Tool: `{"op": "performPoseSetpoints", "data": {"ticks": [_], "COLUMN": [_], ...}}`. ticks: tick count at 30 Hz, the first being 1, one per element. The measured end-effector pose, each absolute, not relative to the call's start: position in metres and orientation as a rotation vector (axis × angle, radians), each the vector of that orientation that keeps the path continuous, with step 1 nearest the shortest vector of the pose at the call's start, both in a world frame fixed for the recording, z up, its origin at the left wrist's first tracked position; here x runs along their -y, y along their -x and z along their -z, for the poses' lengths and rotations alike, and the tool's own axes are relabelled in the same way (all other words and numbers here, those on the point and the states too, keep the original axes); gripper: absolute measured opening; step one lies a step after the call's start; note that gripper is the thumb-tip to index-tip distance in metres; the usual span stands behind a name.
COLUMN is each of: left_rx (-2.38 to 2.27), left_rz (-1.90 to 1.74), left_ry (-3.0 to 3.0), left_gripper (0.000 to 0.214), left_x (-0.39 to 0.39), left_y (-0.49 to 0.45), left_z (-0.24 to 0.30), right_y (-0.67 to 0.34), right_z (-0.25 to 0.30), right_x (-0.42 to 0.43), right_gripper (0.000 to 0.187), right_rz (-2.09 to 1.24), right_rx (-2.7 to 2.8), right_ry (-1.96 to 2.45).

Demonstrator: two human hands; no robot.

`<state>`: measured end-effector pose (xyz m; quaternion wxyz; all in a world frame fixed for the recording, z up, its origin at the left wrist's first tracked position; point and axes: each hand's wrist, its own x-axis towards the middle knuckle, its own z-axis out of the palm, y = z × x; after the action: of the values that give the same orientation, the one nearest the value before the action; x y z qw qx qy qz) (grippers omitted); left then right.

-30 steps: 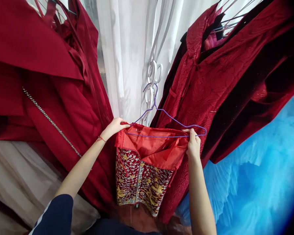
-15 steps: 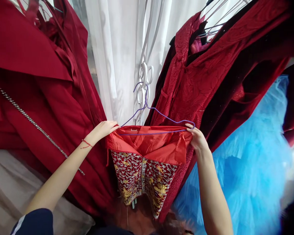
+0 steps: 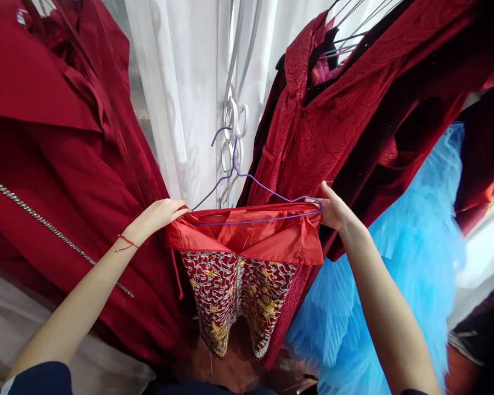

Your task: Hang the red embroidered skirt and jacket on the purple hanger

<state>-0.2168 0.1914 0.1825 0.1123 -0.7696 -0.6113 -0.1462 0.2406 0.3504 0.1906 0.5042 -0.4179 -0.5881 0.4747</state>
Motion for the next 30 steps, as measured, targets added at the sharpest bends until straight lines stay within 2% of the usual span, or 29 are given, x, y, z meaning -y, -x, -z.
{"op": "performPoseSetpoints", "data": {"ticks": [3, 9, 12, 15, 20, 22, 26, 30], "left_rx": [1.812, 1.848, 1.864, 1.882, 1.929, 1.943, 1.999, 2.010], "left_rz": [0.452, 0.532, 0.568, 0.508, 0.450, 0.449, 0.447, 0.447], "left_ry": [2.249, 2.252, 2.257, 2.245, 2.143, 2.109, 2.012, 1.935], "left_gripper": [0.039, 0.038, 0.035, 0.036, 0.037, 0.036, 0.038, 0.043], "left_x": [-0.189, -0.187, -0.185, -0.180, -0.164, -0.157, -0.147, -0.142], "left_y": [0.219, 0.222, 0.221, 0.217, 0.203, 0.196, 0.185, 0.175], "left_z": [-0.185, -0.186, -0.190, -0.195, -0.194, -0.192, -0.193, -0.199], "right_y": [-0.242, -0.242, -0.244, -0.238, -0.196, -0.173, -0.139, -0.119], "right_z": [-0.196, -0.196, -0.196, -0.198, -0.187, -0.179, -0.169, -0.175], "right_x": [-0.345, -0.337, -0.339, -0.338, -0.319, -0.309, -0.300, -0.299], "right_gripper": [0.045, 0.026, 0.030, 0.036, 0.017, 0.018, 0.038, 0.042], "right_rz": [-1.418, -1.513, -1.437, -1.143, -0.062, 0.218, 0.448, 0.482], "right_rx": [1.445, 1.465, 1.525, 1.678, 1.771, 1.734, 1.723, 1.730], "right_ry": [1.080, 1.014, 0.976, 1.043, 1.277, 1.412, 1.524, 1.516]}}
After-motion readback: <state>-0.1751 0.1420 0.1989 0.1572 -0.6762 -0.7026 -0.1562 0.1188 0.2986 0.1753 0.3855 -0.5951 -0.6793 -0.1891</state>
